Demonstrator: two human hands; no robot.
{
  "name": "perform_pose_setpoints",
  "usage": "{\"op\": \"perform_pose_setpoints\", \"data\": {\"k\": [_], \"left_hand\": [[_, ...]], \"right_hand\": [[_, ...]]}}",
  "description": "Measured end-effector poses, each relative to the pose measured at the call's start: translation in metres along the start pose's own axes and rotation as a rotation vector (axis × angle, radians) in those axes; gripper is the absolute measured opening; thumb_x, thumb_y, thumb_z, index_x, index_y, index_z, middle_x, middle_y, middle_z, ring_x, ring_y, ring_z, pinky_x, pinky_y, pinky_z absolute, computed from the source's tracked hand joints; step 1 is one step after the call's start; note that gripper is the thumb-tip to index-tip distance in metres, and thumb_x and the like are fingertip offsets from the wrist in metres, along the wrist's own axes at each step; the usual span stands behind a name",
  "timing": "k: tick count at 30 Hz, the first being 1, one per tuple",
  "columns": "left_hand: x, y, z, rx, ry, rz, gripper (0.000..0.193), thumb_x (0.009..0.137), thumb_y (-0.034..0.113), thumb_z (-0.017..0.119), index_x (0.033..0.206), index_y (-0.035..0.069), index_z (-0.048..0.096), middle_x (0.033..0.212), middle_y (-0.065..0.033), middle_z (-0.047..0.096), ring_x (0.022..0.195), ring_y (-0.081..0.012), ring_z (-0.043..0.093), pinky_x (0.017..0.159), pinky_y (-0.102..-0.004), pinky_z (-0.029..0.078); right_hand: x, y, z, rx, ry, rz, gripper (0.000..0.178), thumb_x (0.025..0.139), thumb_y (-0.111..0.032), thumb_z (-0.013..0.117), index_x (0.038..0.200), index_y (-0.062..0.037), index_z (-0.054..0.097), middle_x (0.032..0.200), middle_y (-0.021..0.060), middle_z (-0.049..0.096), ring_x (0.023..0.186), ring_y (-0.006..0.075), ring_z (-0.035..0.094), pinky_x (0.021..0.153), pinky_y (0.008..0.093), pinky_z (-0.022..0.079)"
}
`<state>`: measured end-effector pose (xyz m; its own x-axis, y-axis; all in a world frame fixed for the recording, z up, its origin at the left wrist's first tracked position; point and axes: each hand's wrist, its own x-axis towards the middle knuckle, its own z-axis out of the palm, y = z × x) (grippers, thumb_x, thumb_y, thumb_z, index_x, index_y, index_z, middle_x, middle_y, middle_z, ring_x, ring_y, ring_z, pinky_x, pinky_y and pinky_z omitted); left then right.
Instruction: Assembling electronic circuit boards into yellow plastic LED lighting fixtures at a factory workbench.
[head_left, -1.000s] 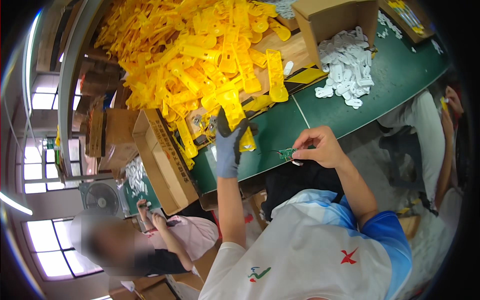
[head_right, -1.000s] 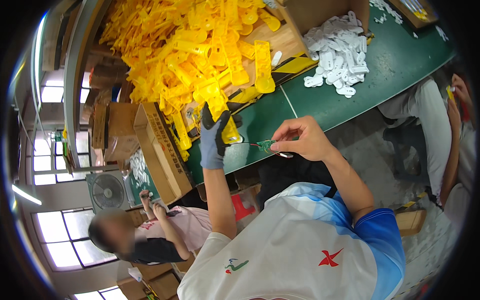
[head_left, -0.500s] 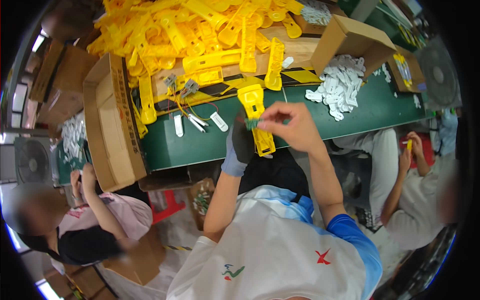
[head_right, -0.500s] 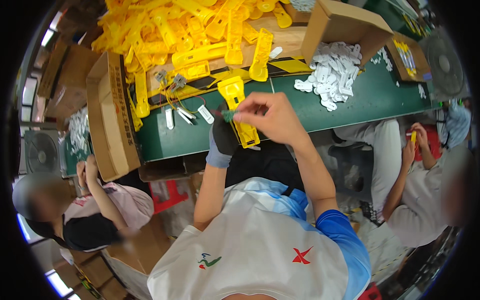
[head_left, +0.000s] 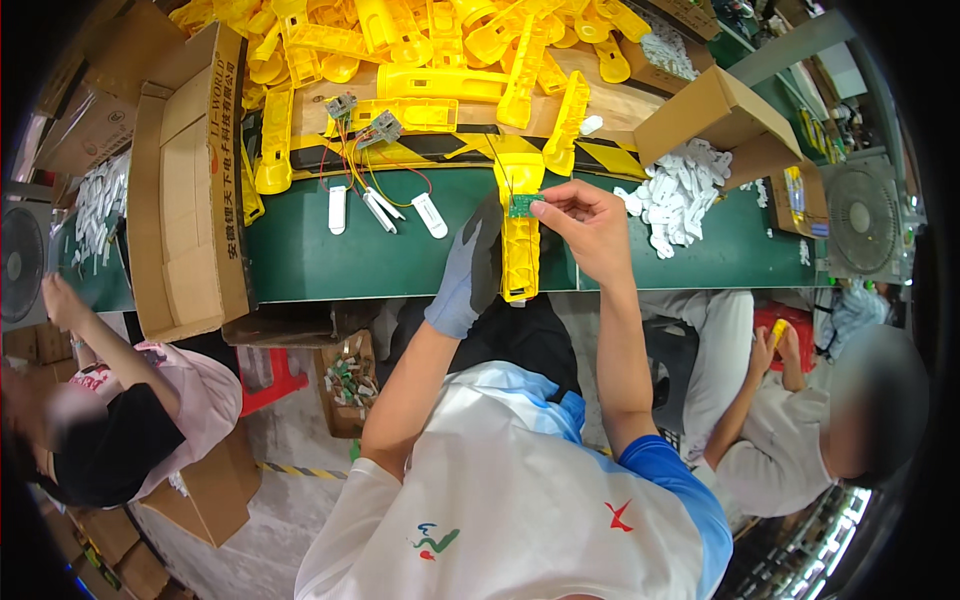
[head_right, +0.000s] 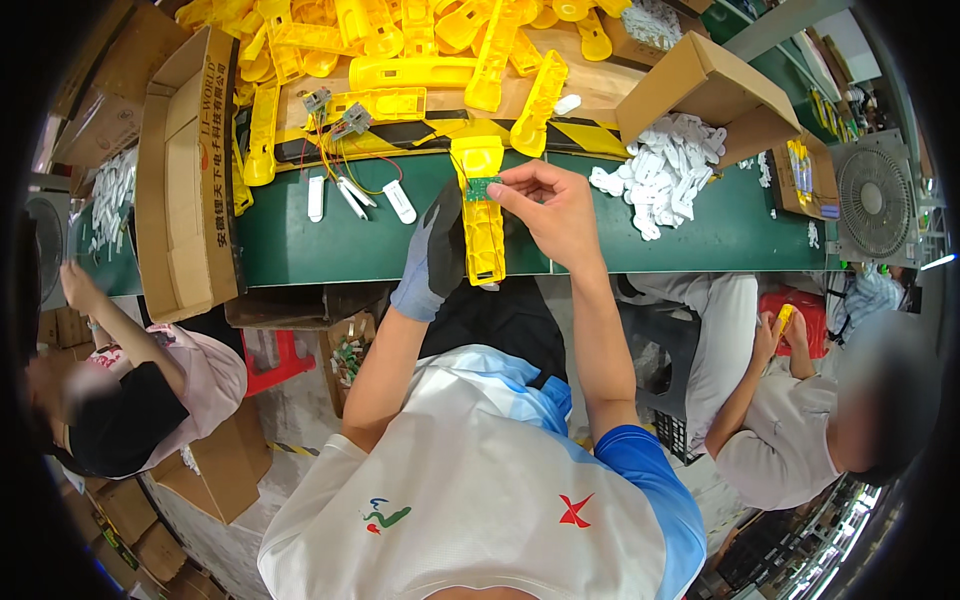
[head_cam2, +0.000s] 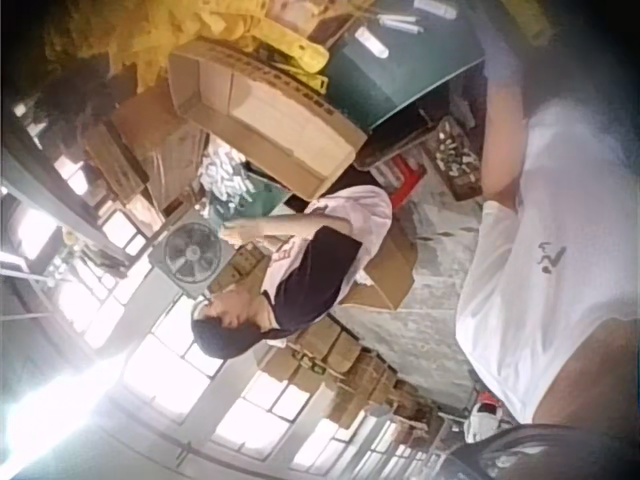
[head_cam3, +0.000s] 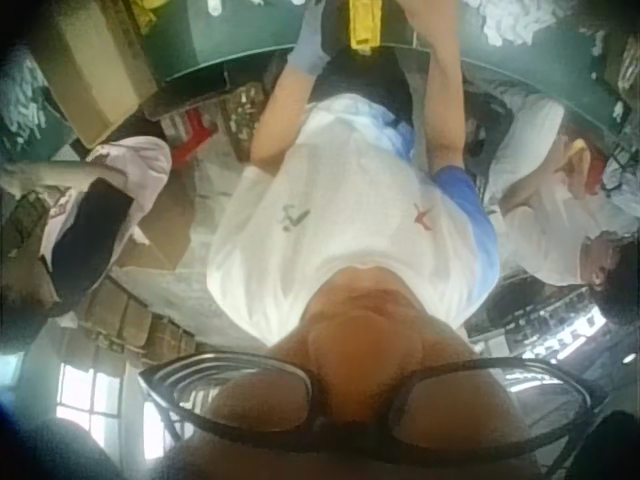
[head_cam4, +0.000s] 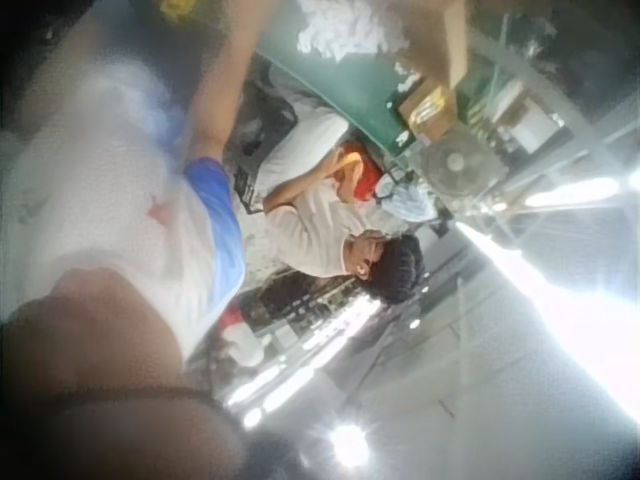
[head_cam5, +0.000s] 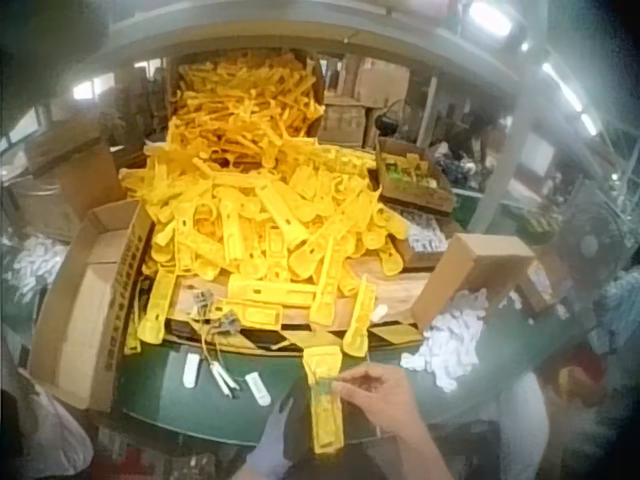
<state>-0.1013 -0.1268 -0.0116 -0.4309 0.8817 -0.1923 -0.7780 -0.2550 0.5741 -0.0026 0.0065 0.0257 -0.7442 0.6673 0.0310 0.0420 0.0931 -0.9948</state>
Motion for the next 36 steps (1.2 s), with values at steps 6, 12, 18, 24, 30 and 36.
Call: {"op": "perform_pose_setpoints", "data": {"k": [6,12,18,24,30,36], "left_hand": [[0.0,0.001,0.0,0.036,-0.025,0.001,0.041,0.105,0.034,0.046,0.133,0.004,0.048,0.114,-0.0107,0.062,0.098,-0.0208,0.066,0.084,-0.034,0.055],[0.0,0.003,0.009,0.032,-0.023,-0.011,0.043,0.104,0.034,0.05,0.134,0.003,0.049,0.112,-0.0112,0.064,0.093,-0.0208,0.068,0.081,-0.0336,0.056],[-0.007,0.0,0.014,0.232,0.097,0.036,0.04,0.102,0.03,0.055,0.13,0.001,0.052,0.104,-0.0119,0.067,0.082,-0.0198,0.07,0.073,-0.0311,0.058],[-0.003,-0.011,0.008,0.269,0.164,0.051,0.037,0.102,0.023,0.055,0.13,0.001,0.052,0.103,-0.0091,0.066,0.084,-0.0142,0.067,0.074,-0.0282,0.056],[-0.005,-0.016,0.0,0.284,0.172,0.102,0.034,0.102,0.022,0.054,0.128,0.001,0.055,0.103,-0.0064,0.065,0.085,-0.0099,0.063,0.073,-0.0254,0.054],[-0.006,-0.016,0.004,0.235,0.114,0.122,0.035,0.102,0.023,0.053,0.13,0.001,0.052,0.103,-0.0063,0.064,0.085,-0.0097,0.063,0.072,-0.0259,0.054]], "right_hand": [[-0.002,-0.002,0.001,0.078,0.02,0.015,0.013,0.084,-0.005,0.078,0.094,0.0017,0.072,0.082,0.0019,0.07,0.071,0.0041,0.061,0.067,0.0185,0.049],[-0.006,0.0,-0.001,0.027,0.072,0.052,0.014,0.084,0.003,0.075,0.097,0.0029,0.07,0.087,0.0043,0.069,0.077,0.0067,0.063,0.071,0.0194,0.05],[-0.009,0.002,0.01,0.112,0.157,0.021,0.028,0.08,-0.003,0.081,0.105,0.0006,0.067,0.086,0.0015,0.066,0.068,0.0026,0.056,0.062,0.0171,0.046],[-0.017,0.012,0.004,0.252,0.074,0.149,0.016,0.087,-0.007,0.075,0.099,-0.0011,0.066,0.082,-0.0012,0.064,0.067,0.0011,0.053,0.06,0.0169,0.042],[-0.021,0.013,0.019,0.196,0.088,0.101,0.013,0.092,-0.019,0.072,0.091,-0.0083,0.065,0.075,-0.0081,0.058,0.065,-0.0008,0.047,0.052,0.0168,0.032],[-0.022,0.011,0.012,0.213,0.049,0.152,0.013,0.093,-0.018,0.071,0.088,-0.009,0.063,0.074,-0.0089,0.056,0.062,-0.0012,0.044,0.051,0.0166,0.03]]}}
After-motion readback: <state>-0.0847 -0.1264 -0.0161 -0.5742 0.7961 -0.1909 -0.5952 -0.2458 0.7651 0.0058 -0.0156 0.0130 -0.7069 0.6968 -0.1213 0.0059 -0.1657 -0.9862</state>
